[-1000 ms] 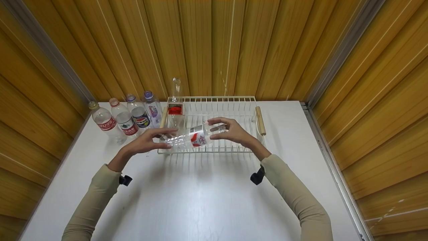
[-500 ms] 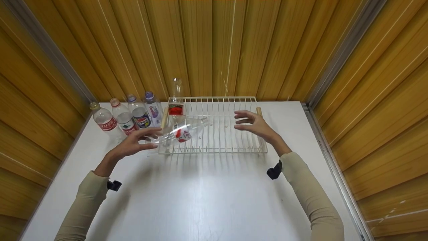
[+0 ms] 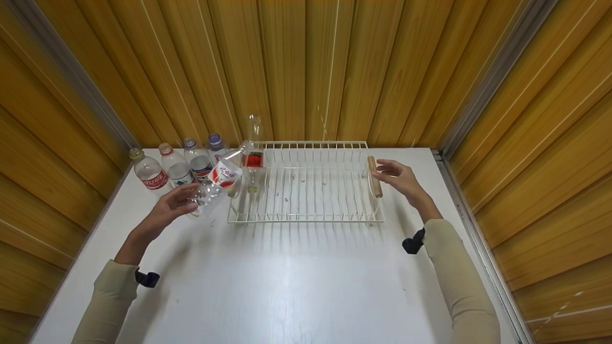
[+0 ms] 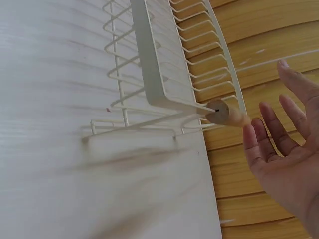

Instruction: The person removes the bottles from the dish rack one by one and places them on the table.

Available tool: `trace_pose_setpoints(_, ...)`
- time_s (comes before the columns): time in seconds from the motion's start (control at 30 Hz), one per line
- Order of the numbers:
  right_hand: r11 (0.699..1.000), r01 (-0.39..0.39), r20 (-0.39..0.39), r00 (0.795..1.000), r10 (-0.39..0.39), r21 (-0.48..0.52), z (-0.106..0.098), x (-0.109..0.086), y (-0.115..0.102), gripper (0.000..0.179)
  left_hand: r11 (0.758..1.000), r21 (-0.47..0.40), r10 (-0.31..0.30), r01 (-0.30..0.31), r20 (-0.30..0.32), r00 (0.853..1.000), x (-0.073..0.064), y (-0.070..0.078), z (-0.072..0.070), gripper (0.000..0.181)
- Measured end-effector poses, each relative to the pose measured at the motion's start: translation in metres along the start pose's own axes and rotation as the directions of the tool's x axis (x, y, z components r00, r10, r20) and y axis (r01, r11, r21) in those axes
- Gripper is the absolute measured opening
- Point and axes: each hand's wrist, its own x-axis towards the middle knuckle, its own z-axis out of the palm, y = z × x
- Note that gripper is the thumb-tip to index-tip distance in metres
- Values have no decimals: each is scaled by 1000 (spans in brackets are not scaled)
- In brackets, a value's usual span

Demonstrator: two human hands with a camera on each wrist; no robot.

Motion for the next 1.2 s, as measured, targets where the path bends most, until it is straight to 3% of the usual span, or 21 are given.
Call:
trace_pose_setpoints(0.13, 999, -27, -7, 1000, 27, -22, -6, -1, 11, 64, 998, -57, -23, 20, -44, 999, -6, -11, -6, 65)
trace_pose_setpoints(0.37, 997, -66, 71, 995, 68, -36, -7, -3, 17, 69, 987, -160, -18, 8, -58, 998, -12, -26, -9, 69)
trace_pose_setpoints(0.63, 995, -75, 122, 989, 83, -66, -3, -5, 17, 70, 992, -123, -55, 40, -116, 992, -20, -38, -10, 75)
trace_pose_setpoints(0.87, 997, -61, 139, 988, 68, -50, -2, -7, 21, 68, 992, -111, -76, 57, -169, 983, -34, -51, -21, 77)
trace_pose_setpoints(1.03, 997, -67, 137, 988, 73, -48, -1, -5, 22, 69, 990, -85, -128, 110, -235, 963, -45, -64, -36, 84)
trace_pose_setpoints(1.2, 996, -74, 151, 985, 79, -43, 0, -4, 21, 71, 986, -67, -166, 153, -318, 934, -53, -76, -53, 87)
